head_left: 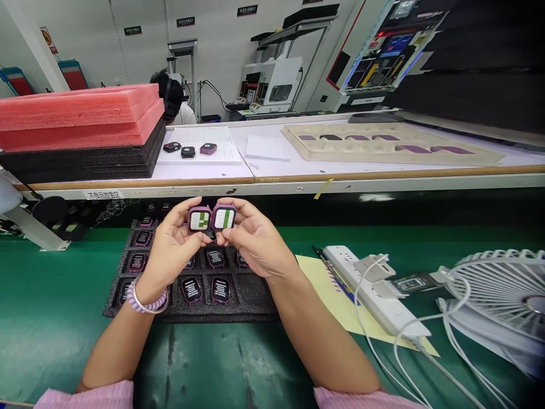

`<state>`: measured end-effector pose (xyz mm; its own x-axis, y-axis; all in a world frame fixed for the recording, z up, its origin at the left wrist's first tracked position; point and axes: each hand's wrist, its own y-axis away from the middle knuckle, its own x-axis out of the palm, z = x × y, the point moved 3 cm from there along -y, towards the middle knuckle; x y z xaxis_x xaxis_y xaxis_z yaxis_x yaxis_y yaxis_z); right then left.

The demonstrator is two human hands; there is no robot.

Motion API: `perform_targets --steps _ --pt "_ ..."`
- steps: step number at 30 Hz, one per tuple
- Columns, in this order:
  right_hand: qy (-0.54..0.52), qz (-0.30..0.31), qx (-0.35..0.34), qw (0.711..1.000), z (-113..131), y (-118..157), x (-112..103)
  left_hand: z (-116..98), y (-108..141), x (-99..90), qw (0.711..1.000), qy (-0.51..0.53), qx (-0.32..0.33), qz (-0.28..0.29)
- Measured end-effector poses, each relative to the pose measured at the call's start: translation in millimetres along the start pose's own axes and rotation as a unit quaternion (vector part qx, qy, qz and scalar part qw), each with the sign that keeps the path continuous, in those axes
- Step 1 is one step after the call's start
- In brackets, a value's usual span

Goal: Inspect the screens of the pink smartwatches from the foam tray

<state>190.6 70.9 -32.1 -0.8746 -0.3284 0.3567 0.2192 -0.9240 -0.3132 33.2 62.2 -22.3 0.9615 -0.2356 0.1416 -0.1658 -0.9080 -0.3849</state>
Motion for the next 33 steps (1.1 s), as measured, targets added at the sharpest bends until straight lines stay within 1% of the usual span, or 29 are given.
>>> perform_targets --steps 3,8,14,22,29,33 --pt "0.0 0.002 0.009 1.0 -2.0 -0.6 -2.7 -1.5 0.4 0.7 1.0 -0.012 0.007 -0.003" --pt "0.006 0.007 -0.001 1.0 -2.6 -0.8 -4.3 -3.0 -0.3 -1.1 0.999 -0.033 0.006 -0.034" --pt "0.009 0.0 0.0 1.0 -4.4 -2.2 -5.0 1.2 -2.8 -3.7 0.998 -0.035 -0.003 -0.048" --pt "0.019 -0.018 0.017 1.0 -10.2 -8.6 -11.1 13.2 -9.3 -7.2 0.998 -0.035 -0.037 -0.049" --pt "0.016 -0.036 0.016 0.999 -12.7 -10.3 -12.8 14.9 -9.3 -7.6 0.997 -0.024 -0.055 -0.045" --pt "0.013 -0.045 0.031 0.998 -13.4 -10.9 -12.7 14.4 -8.3 -7.0 0.996 -0.03 -0.065 -0.044"
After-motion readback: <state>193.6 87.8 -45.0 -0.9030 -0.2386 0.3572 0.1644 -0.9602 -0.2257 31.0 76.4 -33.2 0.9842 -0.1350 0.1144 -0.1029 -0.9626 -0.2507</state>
